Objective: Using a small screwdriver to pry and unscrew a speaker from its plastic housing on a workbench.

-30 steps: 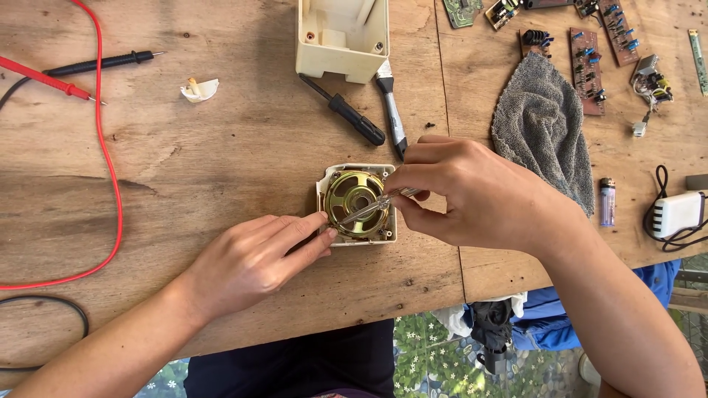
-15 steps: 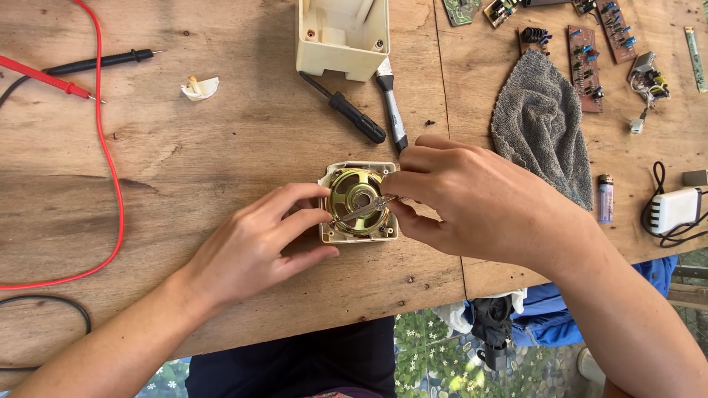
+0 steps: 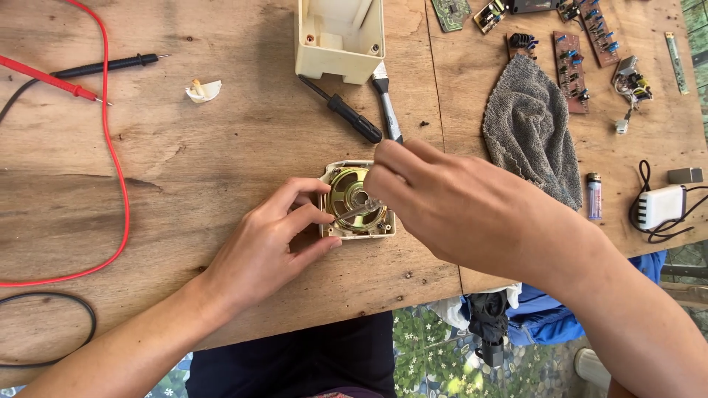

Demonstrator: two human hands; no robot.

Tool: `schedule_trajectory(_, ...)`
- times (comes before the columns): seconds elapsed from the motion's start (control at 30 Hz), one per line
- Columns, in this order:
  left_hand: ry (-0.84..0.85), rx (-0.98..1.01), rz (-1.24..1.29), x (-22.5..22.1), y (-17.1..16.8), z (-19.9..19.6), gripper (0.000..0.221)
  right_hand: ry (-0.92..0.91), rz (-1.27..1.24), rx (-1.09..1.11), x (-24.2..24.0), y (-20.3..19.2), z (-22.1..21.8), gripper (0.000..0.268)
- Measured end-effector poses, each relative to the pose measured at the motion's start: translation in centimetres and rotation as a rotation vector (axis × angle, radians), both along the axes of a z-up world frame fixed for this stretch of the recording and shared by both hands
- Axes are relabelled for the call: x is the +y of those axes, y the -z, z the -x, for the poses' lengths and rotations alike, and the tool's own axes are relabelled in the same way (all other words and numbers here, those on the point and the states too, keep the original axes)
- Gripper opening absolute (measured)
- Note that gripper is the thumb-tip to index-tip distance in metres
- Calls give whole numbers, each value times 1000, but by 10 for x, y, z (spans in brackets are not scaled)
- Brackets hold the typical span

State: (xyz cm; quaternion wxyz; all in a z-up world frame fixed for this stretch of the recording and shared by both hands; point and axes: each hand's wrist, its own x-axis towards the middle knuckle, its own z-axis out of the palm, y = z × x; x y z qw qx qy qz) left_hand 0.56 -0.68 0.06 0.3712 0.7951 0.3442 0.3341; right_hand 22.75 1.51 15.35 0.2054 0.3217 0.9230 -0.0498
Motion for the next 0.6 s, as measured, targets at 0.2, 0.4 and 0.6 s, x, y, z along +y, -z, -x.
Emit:
schedule_trajectory(0.2, 44, -35, -10, 0, 0, 0, 19, -183, -39, 86, -4, 1, 9, 27)
schedule_trajectory(0.4, 35, -8, 12, 1, 2, 0, 21, -126, -83, 129, -9, 9, -5, 25)
schedule_trajectory(0.6, 37, -15, -57, 1, 4, 0, 22, -68, -68, 300, -16, 8, -22, 20)
